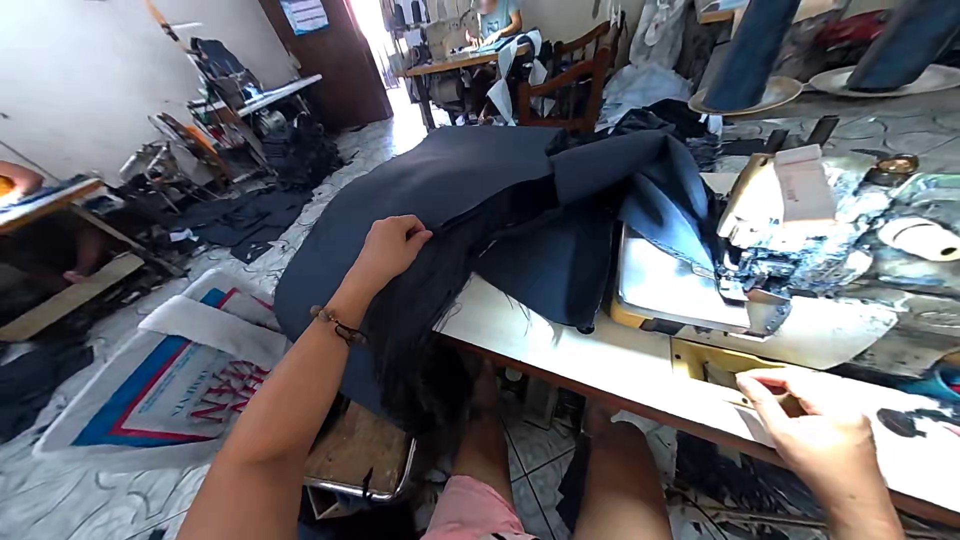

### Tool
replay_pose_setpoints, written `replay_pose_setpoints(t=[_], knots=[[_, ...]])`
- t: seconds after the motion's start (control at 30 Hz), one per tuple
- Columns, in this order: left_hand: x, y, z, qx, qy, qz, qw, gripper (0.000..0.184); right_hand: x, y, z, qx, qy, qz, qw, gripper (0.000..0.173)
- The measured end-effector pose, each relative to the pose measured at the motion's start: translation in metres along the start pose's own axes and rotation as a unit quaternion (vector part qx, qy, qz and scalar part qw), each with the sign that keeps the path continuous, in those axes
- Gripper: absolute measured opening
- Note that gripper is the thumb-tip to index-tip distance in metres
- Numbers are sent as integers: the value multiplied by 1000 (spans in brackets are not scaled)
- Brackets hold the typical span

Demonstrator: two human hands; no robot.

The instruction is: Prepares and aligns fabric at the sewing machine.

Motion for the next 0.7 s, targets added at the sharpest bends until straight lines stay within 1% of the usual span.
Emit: replay_pose_setpoints(t=[0.1, 0.17, 0.2, 0.23, 0.27, 0.3, 0.33, 0.37, 0.4, 0.43, 0.47, 0.5, 0.53, 0.57, 0.6, 0.63, 0.67, 0.7], knots=[[-6, -6, 8, -24, -39, 58, 997, 33, 0, 0, 4, -25, 11, 4, 1000, 38], [-22, 3, 11, -26, -19, 62, 998, 35, 7, 3, 10, -53, -13, -32, 998, 34], [-38, 16, 10, -5, 13, 47, 999, 37, 15, 5, 11, -54, -61, -70, 994, 30], [-54, 30, 5, 22, 43, 16, 999, 37, 28, 8, 5, -25, -146, -113, 982, 24], [-66, 44, -4, 53, 70, -21, 996, 37, 48, 14, -7, 31, -253, -146, 956, 25], [-75, 59, -16, 86, 95, -55, 990, 35, 76, 23, -25, 107, -362, -163, 911, 33], [-80, 79, -33, 129, 124, -77, 981, 34, 107, 33, -46, 191, -463, -169, 849, 49], [-85, 102, -53, 180, 161, -86, 967, 34, 136, 41, -65, 268, -537, -171, 781, 68], [-90, 129, -74, 233, 194, -85, 949, 34, 158, 47, -80, 316, -588, -182, 722, 82], [-95, 158, -94, 281, 222, -84, 930, 34, 170, 49, -89, 335, -621, -203, 679, 86], [-100, 186, -113, 324, 245, -81, 910, 34, 172, 48, -93, 324, -642, -233, 655, 76], [-103, 212, -129, 365, 263, -75, 890, 34, 168, 45, -93, 299, -644, -277, 647, 56], [-105, 238, -143, 411, 275, -68, 866, 34, 160, 42, -91, 269, -637, -323, 647, 47], [-105, 260, -157, 464, 283, -68, 837, 34, 150, 39, -90, 242, -623, -358, 652, 41], [-106, 279, -168, 520, 288, -79, 801, 33, 140, 39, -89, 226, -604, -380, 663, 39], [-106, 292, -178, 568, 285, -109, 764, 32, 131, 40, -90, 220, -585, -379, 682, 43], [-108, 296, -185, 600, 274, -151, 737, 30, 126, 43, -91, 217, -572, -367, 701, 47], [-112, 290, -190, 594, 261, -195, 736, 27, 122, 47, -89, 215, -560, -346, 722, 50]])
Point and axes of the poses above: each hand's wrist, its own y-axis away from the middle knuckle, its own z-axis out of the back of the hand, x = y × z, the point moved 7 cm from there along -y, towards the middle knuckle, and after that the axes turned 14 degrees about y, right-handed, at the moved point
